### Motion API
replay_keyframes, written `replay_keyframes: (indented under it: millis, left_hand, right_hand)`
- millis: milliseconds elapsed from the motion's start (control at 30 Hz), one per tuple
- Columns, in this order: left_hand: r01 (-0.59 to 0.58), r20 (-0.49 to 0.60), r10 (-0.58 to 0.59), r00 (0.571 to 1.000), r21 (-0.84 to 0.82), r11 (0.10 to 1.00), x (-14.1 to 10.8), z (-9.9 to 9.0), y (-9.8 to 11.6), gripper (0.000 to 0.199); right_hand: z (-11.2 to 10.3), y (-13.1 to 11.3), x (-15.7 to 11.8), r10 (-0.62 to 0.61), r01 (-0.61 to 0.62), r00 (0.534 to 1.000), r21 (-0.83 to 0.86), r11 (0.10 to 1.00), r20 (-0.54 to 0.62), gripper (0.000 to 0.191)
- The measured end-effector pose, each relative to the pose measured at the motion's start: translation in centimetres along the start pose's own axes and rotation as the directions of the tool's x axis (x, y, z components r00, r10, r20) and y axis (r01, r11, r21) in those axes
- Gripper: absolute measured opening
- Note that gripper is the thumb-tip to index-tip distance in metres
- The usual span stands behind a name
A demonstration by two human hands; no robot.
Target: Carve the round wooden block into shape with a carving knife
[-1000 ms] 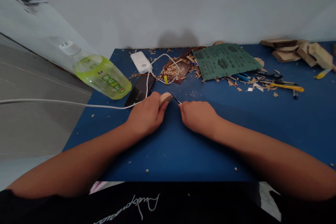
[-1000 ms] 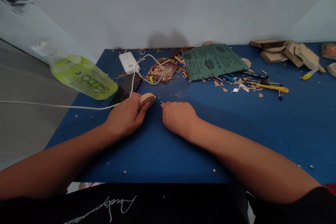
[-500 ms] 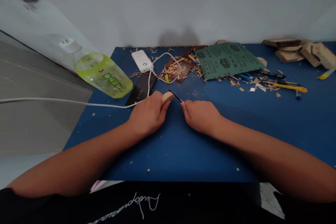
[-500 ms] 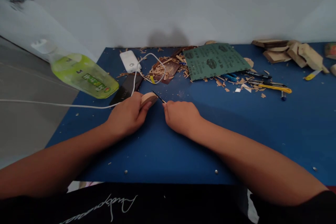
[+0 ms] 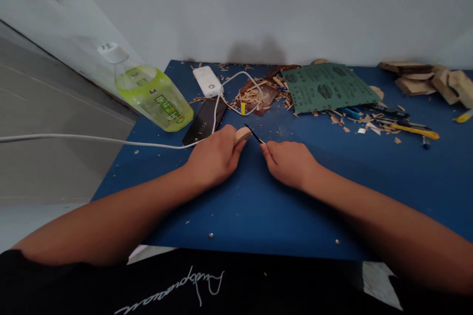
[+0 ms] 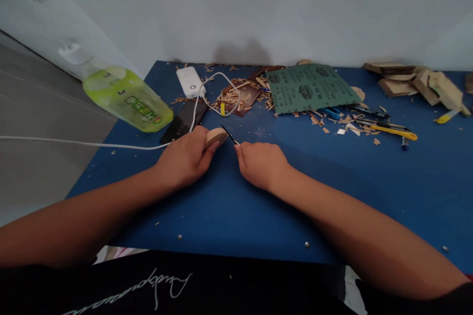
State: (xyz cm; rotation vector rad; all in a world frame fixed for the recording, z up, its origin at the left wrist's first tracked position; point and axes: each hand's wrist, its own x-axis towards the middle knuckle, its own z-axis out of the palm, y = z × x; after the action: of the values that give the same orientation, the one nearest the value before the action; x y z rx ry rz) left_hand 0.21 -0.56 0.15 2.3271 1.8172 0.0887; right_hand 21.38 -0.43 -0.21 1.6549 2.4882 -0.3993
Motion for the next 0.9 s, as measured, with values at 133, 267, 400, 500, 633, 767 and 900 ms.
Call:
replay_keyframes:
  millis: [133,267,400,500,633,767,900]
  left_hand:
    - [0.003,-0.001,-0.003,1.0,0.004,1.0,0.1,-0.1,0.1,0.033]
    - [0.009,-0.001,-0.009,1.0,0.008,1.0,0.1,-0.1,0.2,0.036]
    - [0.0,-0.011,0.0,1.0,0.013,1.0,0.1,0.0,-0.1,0.035]
    - [-0.02,-0.02,0.021,1.0,0.011,1.0,0.1,0.1,-0.2,0.033]
    - [-0.05,-0.037,0.05,0.998,-0.008,0.999,-0.1,0.2,-0.5,0.032]
    - [-0.122,-0.064,0.116,0.991,-0.09,0.988,-0.2,0.5,-0.9,0.023]
    - [-0.189,-0.091,0.174,0.981,-0.21,0.959,-0.2,1.0,-1.3,0.022]
  right_hand:
    - [-0.1,-0.4,0.2,-0.013,0.012,1.0,-0.031,0.999,-0.014,0.059]
    - [-0.1,-0.4,0.3,-0.037,0.037,0.999,-0.003,0.999,-0.029,0.057]
    - [0.2,0.2,0.1,0.006,-0.002,0.998,0.063,0.998,-0.056,0.059]
    - [0.3,0.3,0.1,0.022,-0.017,0.998,0.074,0.997,-0.064,0.06]
    - [0.5,0.3,0.0,0.051,-0.045,0.996,0.085,0.995,-0.071,0.059]
    - [0.7,0.8,0.1,0.022,-0.014,0.997,0.096,0.995,-0.077,0.056]
    - [1.0,1.2,0.1,-0.027,0.033,0.996,0.076,0.997,-0.08,0.054]
